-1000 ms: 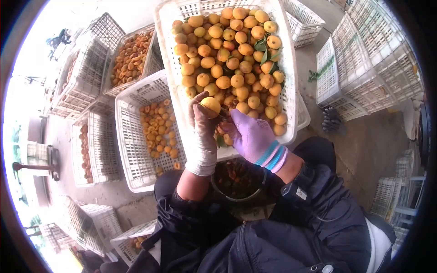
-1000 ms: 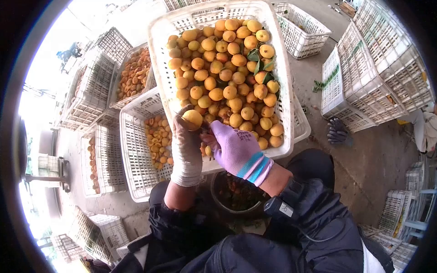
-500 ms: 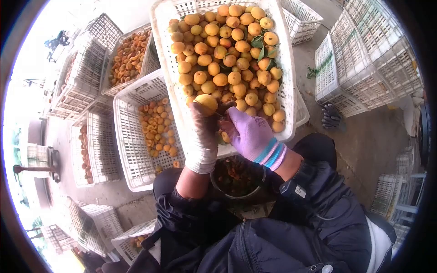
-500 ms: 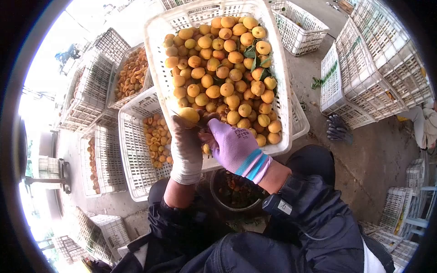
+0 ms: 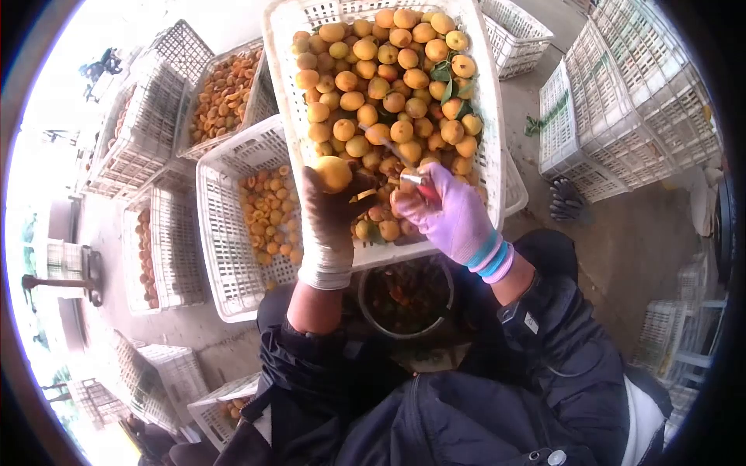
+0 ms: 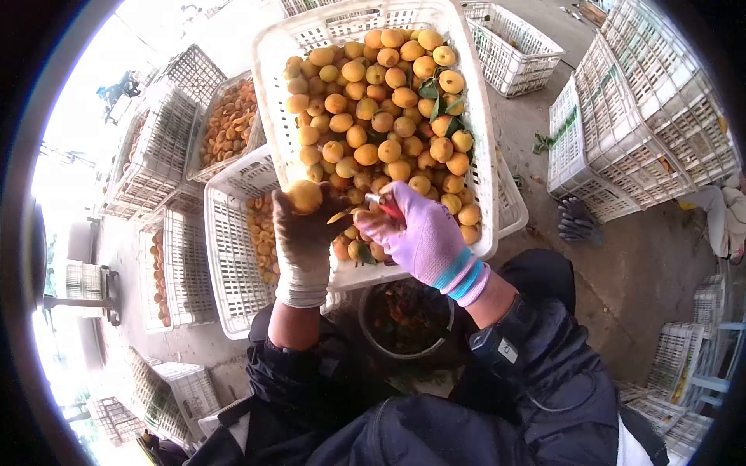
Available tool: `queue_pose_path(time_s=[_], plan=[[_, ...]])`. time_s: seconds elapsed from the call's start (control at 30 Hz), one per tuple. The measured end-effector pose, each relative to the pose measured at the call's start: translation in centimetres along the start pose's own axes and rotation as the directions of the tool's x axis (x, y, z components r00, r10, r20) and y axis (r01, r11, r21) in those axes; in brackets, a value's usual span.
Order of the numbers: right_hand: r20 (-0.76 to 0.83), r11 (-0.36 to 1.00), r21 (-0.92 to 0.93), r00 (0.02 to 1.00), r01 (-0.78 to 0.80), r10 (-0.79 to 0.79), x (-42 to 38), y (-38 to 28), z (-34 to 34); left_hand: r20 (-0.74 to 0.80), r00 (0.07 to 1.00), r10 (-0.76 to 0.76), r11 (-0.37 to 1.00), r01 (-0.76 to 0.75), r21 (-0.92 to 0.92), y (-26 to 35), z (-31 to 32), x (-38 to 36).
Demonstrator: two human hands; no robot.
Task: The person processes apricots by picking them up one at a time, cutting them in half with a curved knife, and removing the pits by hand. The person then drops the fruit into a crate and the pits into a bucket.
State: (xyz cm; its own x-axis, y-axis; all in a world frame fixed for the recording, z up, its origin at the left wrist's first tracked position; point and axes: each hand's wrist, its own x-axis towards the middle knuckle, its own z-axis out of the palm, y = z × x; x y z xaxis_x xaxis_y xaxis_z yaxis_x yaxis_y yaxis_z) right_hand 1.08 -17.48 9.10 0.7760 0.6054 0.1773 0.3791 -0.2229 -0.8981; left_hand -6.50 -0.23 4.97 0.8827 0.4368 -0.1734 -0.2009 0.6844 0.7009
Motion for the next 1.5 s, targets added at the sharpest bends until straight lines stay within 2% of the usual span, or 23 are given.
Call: queue_pose_path(time_s=[0.07,0.17,0.3,0.37,0.4,0.5,0.6,0.67,0.7,0.73,0.77,0.8,0.83,0.87,0.9,0.93,1.0,1.03,1.1,1.2,1.33,1.43,1.5], plan=[[0.02,0.904,0.413,0.994,-0.106,0.107,0.4,-0.8,-0.1,0.035,0.993,0.115,0.939,-0.12,0.324,-1.4,0.7,-0.7],[-0.097,0.902,0.416,0.992,0.116,-0.083,1.1,0.8,1.3,0.213,0.967,0.141,0.674,-0.251,0.695,-1.7,2.2,-1.9],[-0.088,0.941,0.313,0.991,0.128,-0.105,0.9,0.7,1.6,0.191,0.959,0.212,0.665,-0.284,0.691,-2.3,3.5,-2.6],[-0.096,0.942,0.308,0.989,0.136,-0.111,0.5,0.3,1.8,0.252,0.874,0.415,0.41,-0.427,0.806,-2.9,2.7,-1.9],[-0.094,0.942,0.309,0.989,0.134,-0.11,0.4,0.2,1.9,0.25,0.875,0.415,0.41,-0.425,0.807,-3.0,2.8,-1.9],[-0.226,0.934,-0.024,0.908,0.356,-0.352,0.4,0.4,2.6,0.069,0.956,0.287,0.773,-0.273,0.572,-3.4,4.8,-2.5],[-0.209,0.922,-0.097,0.898,0.375,-0.388,0.1,0.3,2.6,0.158,0.975,0.154,0.827,-0.215,0.519,-3.0,3.8,-2.4],[-0.183,0.916,-0.133,0.899,0.379,-0.399,-0.1,0.3,2.5,0.166,0.97,0.176,0.706,-0.242,0.665,-3.5,2.4,-1.7],[-0.133,0.891,-0.172,0.886,0.42,-0.443,-0.2,0.0,2.5,0.255,0.966,0.036,0.943,-0.118,0.311,-4.2,0.5,-1.1],[-0.083,0.862,-0.21,0.87,0.461,-0.486,-0.3,-0.1,2.4,0.388,0.92,-0.052,0.993,0.089,-0.078,-5.2,-1.6,-0.1],[-0.08,0.86,-0.197,0.867,0.47,-0.492,-0.4,0.1,2.5,0.578,0.814,-0.065,0.928,0.262,-0.264,-6.6,-4.1,2.6],[-0.078,0.861,-0.196,0.868,0.47,-0.491,0.0,0.5,2.6,0.576,0.815,-0.065,0.928,0.262,-0.266,-5.7,-2.4,1.5],[-0.117,0.878,-0.082,0.87,0.472,-0.479,0.6,1.1,2.7,0.266,0.943,-0.201,0.943,0.26,-0.208,-3.7,1.1,-0.3],[-0.157,0.88,0.033,0.872,0.474,-0.463,1.0,1.4,2.6,-0.082,0.953,-0.292,0.949,0.278,-0.151,-2.7,3.1,-1.2],[-0.076,0.898,0.423,0.992,0.124,-0.101,0.5,0.9,2.4,-0.069,0.968,-0.24,0.959,0.225,-0.173,-2.9,2.9,-0.9],[0.115,0.742,0.642,0.981,-0.192,0.154,0.9,0.4,1.3,0.133,0.928,-0.347,0.878,0.371,-0.301,-2.3,1.1,0.2],[0.306,0.401,0.836,0.925,-0.374,0.225,0.9,1.0,0.4,0.068,0.983,-0.171,0.978,0.177,-0.106,-3.7,1.3,0.2],[0.272,0.37,0.856,0.924,-0.36,0.269,0.9,1.0,0.7,0.069,0.983,-0.168,0.978,0.175,-0.11,-3.0,0.6,0.3],[0.303,0.433,0.82,0.925,-0.376,0.228,1.1,1.1,0.3,0.307,0.895,-0.325,0.927,0.365,-0.083,-0.9,-0.9,0.1],[0.359,0.453,0.781,0.903,-0.43,0.236,1.2,0.3,0.2,0.098,0.962,-0.256,0.965,0.249,0.082,-1.1,1.1,-0.9],[0.364,0.588,0.68,0.898,-0.438,0.247,1.0,0.3,-0.5,0.06,0.95,-0.305,0.923,0.28,0.265,-0.7,2.4,-1.4],[0.175,0.803,0.587,0.985,-0.105,0.002,1.0,0.8,0.5,0.031,0.981,-0.192,0.934,0.173,0.312,-0.5,3.4,-1.7],[0.168,0.858,0.508,0.986,-0.077,-0.011,0.8,0.7,0.4,0.096,0.976,-0.195,0.918,0.147,0.368,-0.4,3.5,-1.9]])
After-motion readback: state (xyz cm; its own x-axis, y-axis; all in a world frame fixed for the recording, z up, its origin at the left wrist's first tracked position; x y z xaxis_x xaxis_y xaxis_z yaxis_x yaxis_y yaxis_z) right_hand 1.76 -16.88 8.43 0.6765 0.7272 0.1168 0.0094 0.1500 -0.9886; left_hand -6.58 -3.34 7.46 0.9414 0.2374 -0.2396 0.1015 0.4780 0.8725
